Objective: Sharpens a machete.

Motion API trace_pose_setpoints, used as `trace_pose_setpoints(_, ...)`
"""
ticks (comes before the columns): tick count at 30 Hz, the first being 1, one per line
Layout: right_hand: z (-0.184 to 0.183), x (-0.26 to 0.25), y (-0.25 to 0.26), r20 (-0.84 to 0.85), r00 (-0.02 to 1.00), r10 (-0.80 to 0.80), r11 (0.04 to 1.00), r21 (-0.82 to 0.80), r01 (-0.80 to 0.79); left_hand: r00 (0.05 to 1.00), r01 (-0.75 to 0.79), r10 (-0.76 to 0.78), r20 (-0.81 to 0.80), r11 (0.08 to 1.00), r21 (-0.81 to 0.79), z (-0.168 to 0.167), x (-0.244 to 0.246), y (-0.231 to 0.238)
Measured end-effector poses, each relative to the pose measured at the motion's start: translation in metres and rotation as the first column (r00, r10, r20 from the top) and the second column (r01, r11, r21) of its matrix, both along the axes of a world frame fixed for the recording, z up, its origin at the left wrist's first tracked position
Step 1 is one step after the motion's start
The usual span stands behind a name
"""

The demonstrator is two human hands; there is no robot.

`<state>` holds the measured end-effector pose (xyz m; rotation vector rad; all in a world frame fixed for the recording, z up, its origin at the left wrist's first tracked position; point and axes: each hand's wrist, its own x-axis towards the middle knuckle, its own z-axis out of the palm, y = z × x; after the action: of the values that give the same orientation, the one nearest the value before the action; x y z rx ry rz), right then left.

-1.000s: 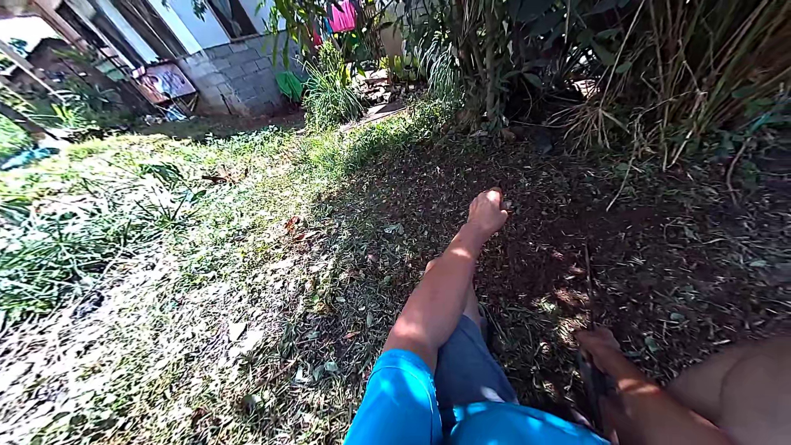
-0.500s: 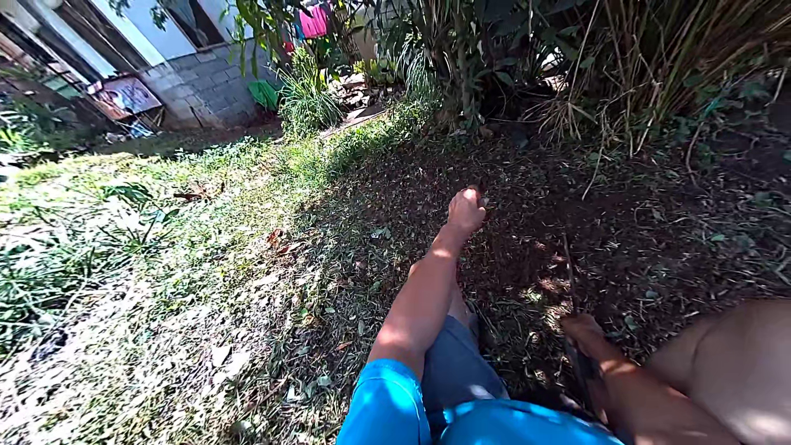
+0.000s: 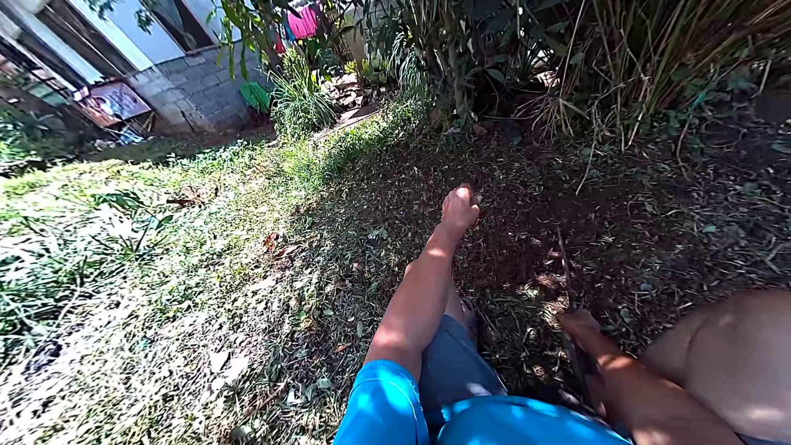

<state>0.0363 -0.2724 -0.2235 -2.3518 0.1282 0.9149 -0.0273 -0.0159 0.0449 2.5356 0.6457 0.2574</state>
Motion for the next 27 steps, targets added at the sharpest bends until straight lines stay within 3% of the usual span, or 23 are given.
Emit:
trace_pose_setpoints(12,0.007,-0.001,-0.003,0.017,1.0,-0.014,0.999,-0.031,0.014,1.0,0.003,-0.003,0.01,1.0,0.013,-0.001,0.001,-0.001)
trace_pose_setpoints(16,0.031,-0.008,0.008,0.047,0.999,-0.009,0.997,-0.082,0.013,1.0,-0.008,0.008,0.011,1.0,0.011,-0.001,0.0,0.0)
trace_pose_setpoints(20,0.062,-0.017,0.019,0.121,0.992,-0.021,1.0,0.02,0.019,0.998,0.013,-0.013,0.067,1.0,0.002,-0.008,0.004,0.002)
trace_pose_setpoints(27,0.13,-0.007,0.048,0.312,0.948,0.062,0.994,0.068,-0.087,0.986,0.028,0.006,0.164,0.979,-0.203,-0.009,0.006,0.003)
